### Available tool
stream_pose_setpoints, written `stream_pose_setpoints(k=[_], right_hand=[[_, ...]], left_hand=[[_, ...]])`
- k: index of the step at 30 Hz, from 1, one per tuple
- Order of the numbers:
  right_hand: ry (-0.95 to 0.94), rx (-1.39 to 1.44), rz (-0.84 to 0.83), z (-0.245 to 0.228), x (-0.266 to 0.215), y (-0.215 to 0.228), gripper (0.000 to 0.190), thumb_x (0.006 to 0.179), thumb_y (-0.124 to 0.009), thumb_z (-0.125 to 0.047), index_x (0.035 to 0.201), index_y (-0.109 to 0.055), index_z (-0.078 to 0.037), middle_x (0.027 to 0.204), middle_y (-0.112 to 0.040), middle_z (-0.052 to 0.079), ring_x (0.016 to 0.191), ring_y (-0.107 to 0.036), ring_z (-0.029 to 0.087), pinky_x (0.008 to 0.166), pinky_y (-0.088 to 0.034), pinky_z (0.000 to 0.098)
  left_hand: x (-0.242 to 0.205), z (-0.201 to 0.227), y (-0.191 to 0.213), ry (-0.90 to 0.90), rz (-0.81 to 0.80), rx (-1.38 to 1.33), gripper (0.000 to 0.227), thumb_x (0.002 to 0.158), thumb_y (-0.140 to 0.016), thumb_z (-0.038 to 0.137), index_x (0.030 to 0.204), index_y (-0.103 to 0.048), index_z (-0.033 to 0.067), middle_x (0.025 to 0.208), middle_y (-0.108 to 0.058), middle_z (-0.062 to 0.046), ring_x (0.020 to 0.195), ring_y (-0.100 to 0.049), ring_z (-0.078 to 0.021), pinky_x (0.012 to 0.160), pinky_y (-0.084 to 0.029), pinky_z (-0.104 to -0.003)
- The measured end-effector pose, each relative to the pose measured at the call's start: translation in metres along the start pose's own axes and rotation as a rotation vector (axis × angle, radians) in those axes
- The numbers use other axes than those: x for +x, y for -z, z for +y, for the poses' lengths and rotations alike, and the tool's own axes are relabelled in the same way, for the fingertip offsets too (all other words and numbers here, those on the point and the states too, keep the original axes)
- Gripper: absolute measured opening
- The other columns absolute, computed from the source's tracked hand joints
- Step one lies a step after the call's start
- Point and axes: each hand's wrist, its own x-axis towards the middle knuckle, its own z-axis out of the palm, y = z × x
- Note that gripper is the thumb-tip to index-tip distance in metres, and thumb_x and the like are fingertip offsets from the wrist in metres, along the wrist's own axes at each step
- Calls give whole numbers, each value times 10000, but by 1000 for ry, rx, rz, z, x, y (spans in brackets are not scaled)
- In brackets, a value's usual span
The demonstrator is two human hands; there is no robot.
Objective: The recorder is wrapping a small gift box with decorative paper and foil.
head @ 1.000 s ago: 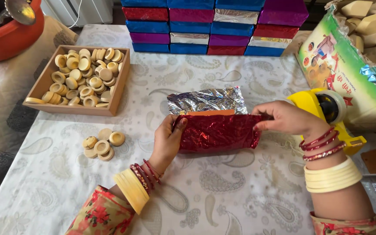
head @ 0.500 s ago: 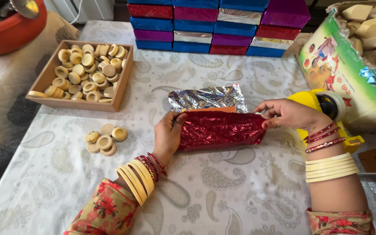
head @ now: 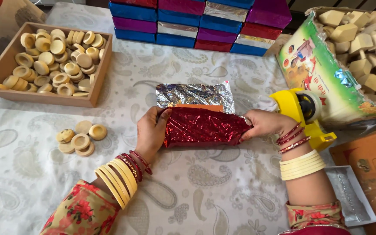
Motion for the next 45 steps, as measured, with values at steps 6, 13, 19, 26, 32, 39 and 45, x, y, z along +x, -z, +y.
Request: stream_pose_setpoints(k=[6,13,19,26,32,39,45], right_hand=[[262,290,140,-44,-20,7,520,782,-790,-90,1272,-616,-76,1139,-756,-25,1011,-641,46,925,-529,273],[320,182,92,-1,-6,4,525,811,-827,-122,1299,-667,-18,1183,-765,20,1041,-632,66,956,-525,293],[-22,88,83,22,-19,14,445,785,-854,-214,1159,-731,-6,1055,-820,107,927,-684,132,860,-571,308],[136,-356,743,-93,-36,-5,629,780,-845,-345,1323,-629,-114,1199,-701,87,1082,-656,269,933,-531,388],[489,-617,937,-86,33,-35,591,874,-791,-393,1327,-627,-52,1318,-666,146,1245,-581,339,987,-453,468],[220,-300,731,-60,43,-34,463,722,-865,-464,955,-778,-74,899,-721,122,863,-658,268,742,-516,380],[269,48,603,-48,49,-38,376,788,-837,-391,905,-732,-49,788,-749,47,709,-636,114,653,-500,301]], left_hand=[[2,-5,-2,-13,6,22,332,957,-715,340,898,-660,18,628,-593,-79,592,-484,-143,592,-468,-338],[2,-1,0,11,11,44,317,956,-711,335,905,-665,26,636,-611,-96,587,-511,-175,612,-476,-360],[-2,3,-3,-7,-28,23,295,957,-693,330,978,-703,35,733,-702,-117,656,-634,-191,681,-526,-351],[0,1,-3,-54,-16,70,313,947,-691,341,1025,-716,39,825,-748,-146,752,-720,-236,731,-541,-367],[-2,7,-3,12,-21,147,333,956,-682,355,1013,-700,27,802,-726,-169,727,-703,-279,725,-543,-389],[8,8,3,-79,-83,148,310,955,-692,341,980,-705,33,771,-723,-154,712,-696,-281,695,-528,-392],[-2,65,32,-723,31,562,194,833,-733,159,1023,-730,120,956,-693,-85,890,-654,-306,752,-491,-449]])
